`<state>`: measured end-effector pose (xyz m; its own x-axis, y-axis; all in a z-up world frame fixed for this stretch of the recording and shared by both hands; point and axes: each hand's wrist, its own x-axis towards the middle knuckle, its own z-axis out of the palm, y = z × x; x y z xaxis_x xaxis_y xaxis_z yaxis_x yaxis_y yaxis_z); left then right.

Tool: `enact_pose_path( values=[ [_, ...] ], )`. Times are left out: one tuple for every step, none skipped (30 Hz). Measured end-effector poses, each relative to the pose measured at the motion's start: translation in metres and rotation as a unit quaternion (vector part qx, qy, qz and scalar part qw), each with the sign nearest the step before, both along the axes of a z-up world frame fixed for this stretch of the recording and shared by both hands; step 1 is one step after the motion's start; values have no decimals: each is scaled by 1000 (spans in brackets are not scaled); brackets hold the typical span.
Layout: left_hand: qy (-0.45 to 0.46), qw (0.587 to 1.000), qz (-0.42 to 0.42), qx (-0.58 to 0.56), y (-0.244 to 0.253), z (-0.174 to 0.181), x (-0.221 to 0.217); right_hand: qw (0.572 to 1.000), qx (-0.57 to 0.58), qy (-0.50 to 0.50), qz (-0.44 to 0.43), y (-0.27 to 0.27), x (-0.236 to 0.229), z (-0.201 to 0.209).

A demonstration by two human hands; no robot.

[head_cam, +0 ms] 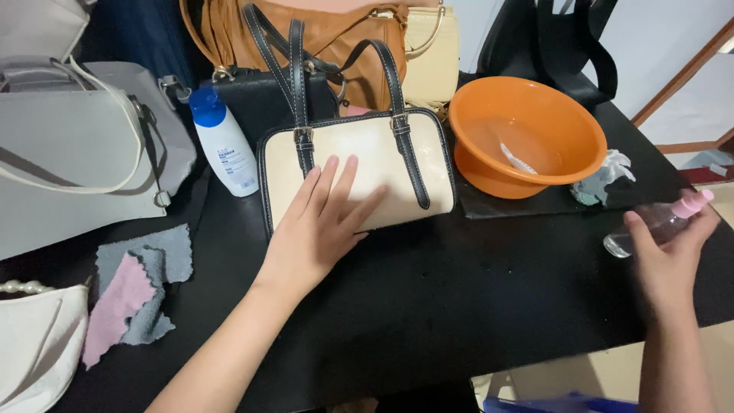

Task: Cleaning a small white and black leather handbag using a spray cleaner and a microfiber cloth on a workspace table.

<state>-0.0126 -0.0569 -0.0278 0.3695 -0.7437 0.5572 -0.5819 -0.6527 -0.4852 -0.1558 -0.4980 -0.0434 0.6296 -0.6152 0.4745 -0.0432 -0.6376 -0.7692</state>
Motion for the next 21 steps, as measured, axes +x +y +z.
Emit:
enact_pose_path(
  values=[
    [1,1000,-12,0,1,1,0,993,-112,-33,-23,-8,2,-7],
    [2,1000,-23,1,2,2,-1,972,-222,-64,-42,-16,3,-14],
    [1,1000,-23,1,4,3,-1,972,-222,-65,-42,-11,2,-12],
    [24,997,-70,-23,6,5,-1,965,-246,-58,-76,-6,1,-10],
    [47,991,-116,-47,8,7,-1,955,-270,-52,-109,-2,1,-9],
    [47,991,-116,-47,11,9,-1,955,-270,-52,-109,31,3,11],
    [56,989,-128,-49,13,10,0,938,-328,-106,-29,63,5,32],
    [66,987,-141,-50,14,12,0,909,-381,-160,50,95,6,52],
    [66,986,-141,-50,15,12,1,909,-381,-160,50,118,18,63],
    [47,990,-118,-62,16,11,1,901,-377,-132,172,141,30,74],
    [28,992,-95,-73,17,11,1,878,-367,-102,290,164,42,84],
    [28,993,-94,-73,21,12,2,878,-366,-102,291,179,56,83],
    [41,990,-102,-85,25,13,3,854,-357,-71,372,194,70,82],
    [54,988,-108,-98,29,16,4,822,-346,-40,450,210,85,82],
    [52,988,-105,-98,31,17,4,821,-346,-41,452,215,101,76],
    [49,987,-118,-95,35,19,5,812,-391,-69,428,222,118,71],
    [46,986,-130,-92,38,21,5,800,-435,-97,402,229,135,66],
    [43,987,-128,-91,38,12,9,799,-435,-100,402,234,149,57],
    [65,984,-120,-112,37,3,13,806,-460,-63,368,239,164,48],
    [88,980,-114,-134,34,-7,18,809,-485,-23,331,243,178,38],
    [86,981,-113,-134,34,-7,19,809,-486,-25,330,246,176,38]
  ],
)
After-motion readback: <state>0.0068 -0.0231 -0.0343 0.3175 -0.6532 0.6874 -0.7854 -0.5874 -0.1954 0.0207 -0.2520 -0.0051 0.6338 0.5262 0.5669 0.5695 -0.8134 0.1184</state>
